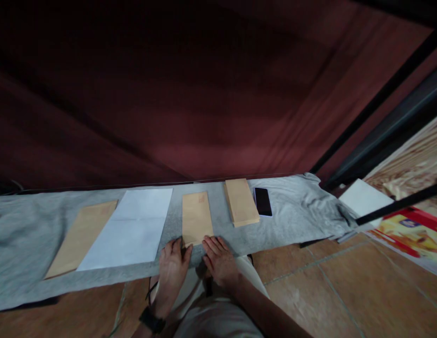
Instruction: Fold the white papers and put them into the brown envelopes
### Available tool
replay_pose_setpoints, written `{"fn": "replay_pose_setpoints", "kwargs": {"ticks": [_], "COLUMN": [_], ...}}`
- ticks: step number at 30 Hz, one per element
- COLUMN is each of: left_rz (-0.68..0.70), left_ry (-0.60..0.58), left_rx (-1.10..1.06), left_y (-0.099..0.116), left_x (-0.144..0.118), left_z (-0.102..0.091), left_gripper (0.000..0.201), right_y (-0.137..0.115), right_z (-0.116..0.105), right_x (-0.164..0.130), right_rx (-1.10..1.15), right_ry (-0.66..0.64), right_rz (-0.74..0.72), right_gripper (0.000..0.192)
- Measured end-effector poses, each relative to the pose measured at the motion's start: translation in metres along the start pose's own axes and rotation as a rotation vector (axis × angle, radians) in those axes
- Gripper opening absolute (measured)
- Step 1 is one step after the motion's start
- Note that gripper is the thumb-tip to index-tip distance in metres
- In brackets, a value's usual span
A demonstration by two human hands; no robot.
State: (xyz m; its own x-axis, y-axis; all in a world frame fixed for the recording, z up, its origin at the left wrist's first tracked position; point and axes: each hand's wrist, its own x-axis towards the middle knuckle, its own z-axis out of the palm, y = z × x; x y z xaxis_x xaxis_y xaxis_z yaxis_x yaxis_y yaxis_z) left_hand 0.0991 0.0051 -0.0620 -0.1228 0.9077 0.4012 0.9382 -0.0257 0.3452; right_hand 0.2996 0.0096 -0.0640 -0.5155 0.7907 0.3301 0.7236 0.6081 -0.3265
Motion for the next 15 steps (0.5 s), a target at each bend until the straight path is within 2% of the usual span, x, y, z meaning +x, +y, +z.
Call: {"fn": "replay_pose_setpoints", "kwargs": {"ticks": [3, 5, 9, 11, 15], "left_rz": [-0.063, -0.153, -0.414, -0.456, -0.363], "left_ry": [0.011, 0.022, -0.013, -0.053, -0.07], "left_rx": [-0.029, -0.091, -0.43, -0.649, -0.888], "left_y": [0.0, -0.004, -0.007, 0.004, 0.049], "left_x": [0.005, 0.011, 0.028, 0.037, 0.048], "left_z": [0.006, 0.01, 0.01, 0.003, -0.02], "left_gripper": [0.051, 0.049, 0.057, 0.059, 0.054], "right_y": [-0.001, -0.002, -0.007, -0.009, -0.003], "right_z": [0.004, 0.006, 0.007, 0.006, -0.004], "right_x": [0.001, 0.003, 0.011, 0.017, 0.031], "right_rx": [-0.016, -0.025, -0.043, -0.062, -0.062], "right_ry": [0.01, 0.019, 0.062, 0.096, 0.158], "right_rz": [0.022, 0.035, 0.077, 0.123, 0.244], "right_gripper": [0.042, 0.041, 0.044, 0.045, 0.04]}}
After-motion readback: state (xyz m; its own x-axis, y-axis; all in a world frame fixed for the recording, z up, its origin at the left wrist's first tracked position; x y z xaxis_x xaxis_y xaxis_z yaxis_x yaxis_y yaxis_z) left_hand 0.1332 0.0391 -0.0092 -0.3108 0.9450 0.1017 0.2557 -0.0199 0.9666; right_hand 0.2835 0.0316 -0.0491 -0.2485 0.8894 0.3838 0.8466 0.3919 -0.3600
